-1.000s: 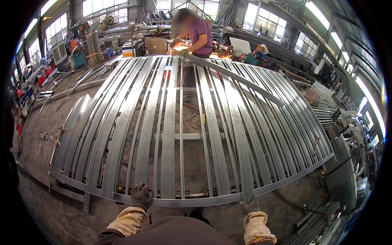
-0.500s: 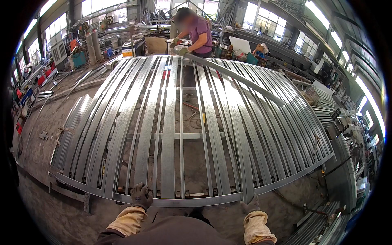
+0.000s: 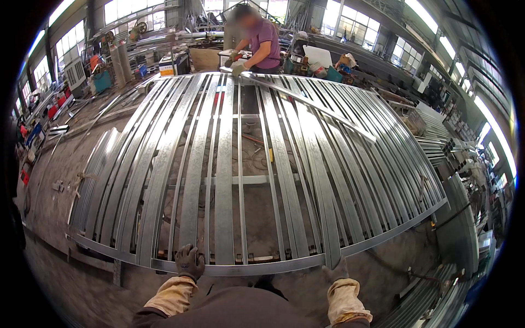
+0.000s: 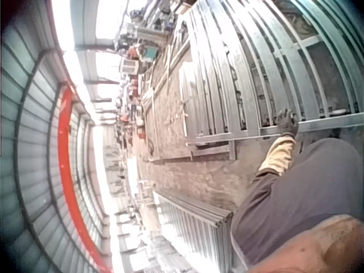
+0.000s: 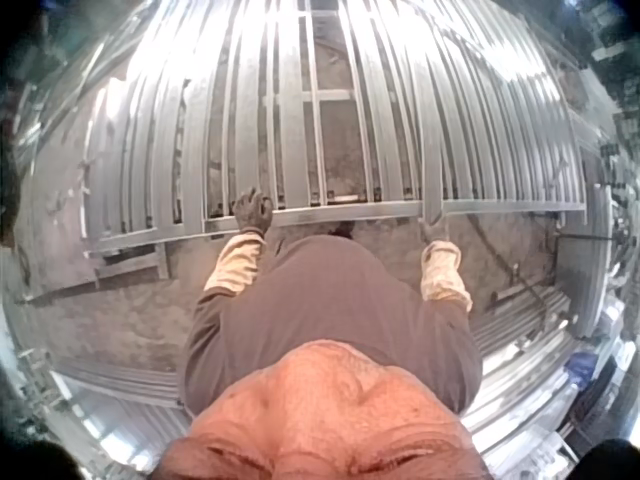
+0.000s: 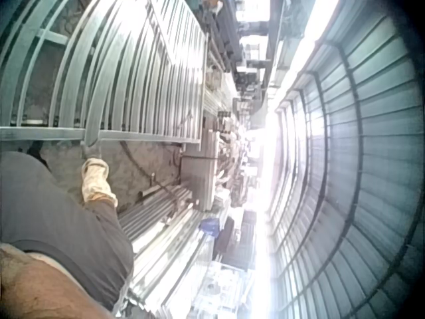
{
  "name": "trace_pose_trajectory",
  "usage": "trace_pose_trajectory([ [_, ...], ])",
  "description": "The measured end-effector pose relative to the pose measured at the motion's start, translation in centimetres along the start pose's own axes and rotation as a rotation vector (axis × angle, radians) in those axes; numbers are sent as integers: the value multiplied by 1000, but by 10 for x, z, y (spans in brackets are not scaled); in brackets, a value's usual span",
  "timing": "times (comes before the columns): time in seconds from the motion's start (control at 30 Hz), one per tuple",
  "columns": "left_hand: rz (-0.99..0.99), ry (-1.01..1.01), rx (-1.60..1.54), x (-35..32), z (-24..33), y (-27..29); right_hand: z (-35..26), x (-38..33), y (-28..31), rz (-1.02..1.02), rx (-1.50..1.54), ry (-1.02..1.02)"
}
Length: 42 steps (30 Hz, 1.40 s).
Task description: The person places long metal bars into a large metal frame structure, aligning them one by one. They repeatedly pick up bars from a nearby stack and insert them into the frame while another worker welds in the background.
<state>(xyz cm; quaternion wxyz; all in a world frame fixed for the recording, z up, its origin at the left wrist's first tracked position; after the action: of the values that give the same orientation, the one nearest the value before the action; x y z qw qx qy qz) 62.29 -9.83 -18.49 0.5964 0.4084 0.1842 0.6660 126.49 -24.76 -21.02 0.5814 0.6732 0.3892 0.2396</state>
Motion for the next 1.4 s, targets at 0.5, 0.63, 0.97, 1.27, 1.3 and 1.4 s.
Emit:
trace_pose_trajectory([
  [0.5, -4, 24, 59, -1, -3, -5, -3, -1, 2, -69, -4, -68],
  [0.63, 3, -4, 33, 0, 0, -6, 1, 0, 3, 21, -46, -26],
  [0.97, -15, -6, 40, 5, 8, -4, 1, -2, 4, -3, 8, -47],
  [1.27, -17, -16, 59, 4, 9, -5, -3, -4, 8, -26, 8, -53],
  [1.3, -18, -10, 57, 4, 9, -6, -3, -3, 10, -42, 4, -60],
  [1.4, -20, -9, 44, 6, 14, -6, 1, 1, 8, -28, -23, -35],
])
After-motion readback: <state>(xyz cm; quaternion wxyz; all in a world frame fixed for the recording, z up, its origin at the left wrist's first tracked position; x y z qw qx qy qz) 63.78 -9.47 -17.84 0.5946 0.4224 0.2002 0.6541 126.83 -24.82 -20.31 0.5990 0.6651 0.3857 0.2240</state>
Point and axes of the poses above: each hand's wrist, its own x-axis towards the middle knuckle, its own y-axis out of the back of the hand, z = x × y, the point moved 9 cm from there along x, towards the middle knuckle, and after that the axes turned 15 degrees about -x, right-handed, at the moved point
